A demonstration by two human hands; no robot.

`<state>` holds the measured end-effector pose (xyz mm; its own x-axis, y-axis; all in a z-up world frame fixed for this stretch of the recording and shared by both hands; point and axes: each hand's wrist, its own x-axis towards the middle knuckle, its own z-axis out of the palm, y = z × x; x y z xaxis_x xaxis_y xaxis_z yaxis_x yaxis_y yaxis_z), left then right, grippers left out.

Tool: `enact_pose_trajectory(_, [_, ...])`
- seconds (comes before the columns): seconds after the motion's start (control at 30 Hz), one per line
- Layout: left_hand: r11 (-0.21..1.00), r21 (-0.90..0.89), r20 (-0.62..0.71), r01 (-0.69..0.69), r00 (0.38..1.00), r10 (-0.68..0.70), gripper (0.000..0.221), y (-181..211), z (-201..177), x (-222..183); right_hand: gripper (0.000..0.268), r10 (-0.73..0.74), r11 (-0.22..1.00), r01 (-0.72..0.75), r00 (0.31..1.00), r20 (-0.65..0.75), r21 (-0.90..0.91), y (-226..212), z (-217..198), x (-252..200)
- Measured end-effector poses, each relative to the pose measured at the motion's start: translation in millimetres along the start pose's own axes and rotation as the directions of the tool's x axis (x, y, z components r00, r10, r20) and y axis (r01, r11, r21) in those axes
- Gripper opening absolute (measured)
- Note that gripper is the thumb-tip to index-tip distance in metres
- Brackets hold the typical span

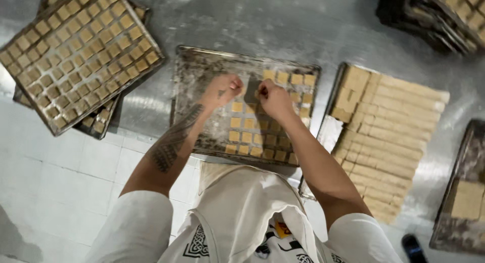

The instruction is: The person picks up small square pieces of dough from a larger stack and arranges them into rows and columns on a metal baking tray by hand.

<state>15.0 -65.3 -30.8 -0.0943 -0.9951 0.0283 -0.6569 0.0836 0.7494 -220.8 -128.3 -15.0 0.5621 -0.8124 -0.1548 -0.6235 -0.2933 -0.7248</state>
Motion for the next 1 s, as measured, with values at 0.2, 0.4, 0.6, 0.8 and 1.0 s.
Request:
enact_pose_trajectory(0.2, [0.992, 0.125, 0.076, 0.011, 0.997, -0.020, 0.020, -13, -5, 5, 0.020, 0.017, 0.972, -0.021, 1.000, -0.019, -0.234, -17, 22, 29])
enact_pose_trajectory(0.4, [0.968, 0.225, 0.111, 0.113, 0.984, -0.141, 0.041, -8, 2, -4, 0.044, -0.098, 0.925, 0.110, 0.994, 0.052, -0.363, -7, 31, 25])
enact_pose_trajectory(0.6, [0.976, 0.207, 0.096, 0.063, 0.992, -0.085, 0.044, -4, 6, -9, 0.047, -0.111, 0.949, 0.118, 0.993, 0.038, -0.293, -4, 18, 20])
enact_pose_trajectory(0.8, [0.989, 0.143, 0.025, 0.020, 0.999, -0.024, 0.032, 15, 9, -2, 0.029, -0.074, 0.997, 0.061, 0.925, -0.372, -0.046, 57, -74, -33])
enact_pose_trajectory(1.0, [0.986, 0.121, 0.157, -0.116, 0.983, 0.096, 0.028, 99, 94, 47, 0.011, 0.019, 0.922, -0.190, 0.892, -0.451, -0.336, 153, -171, -121])
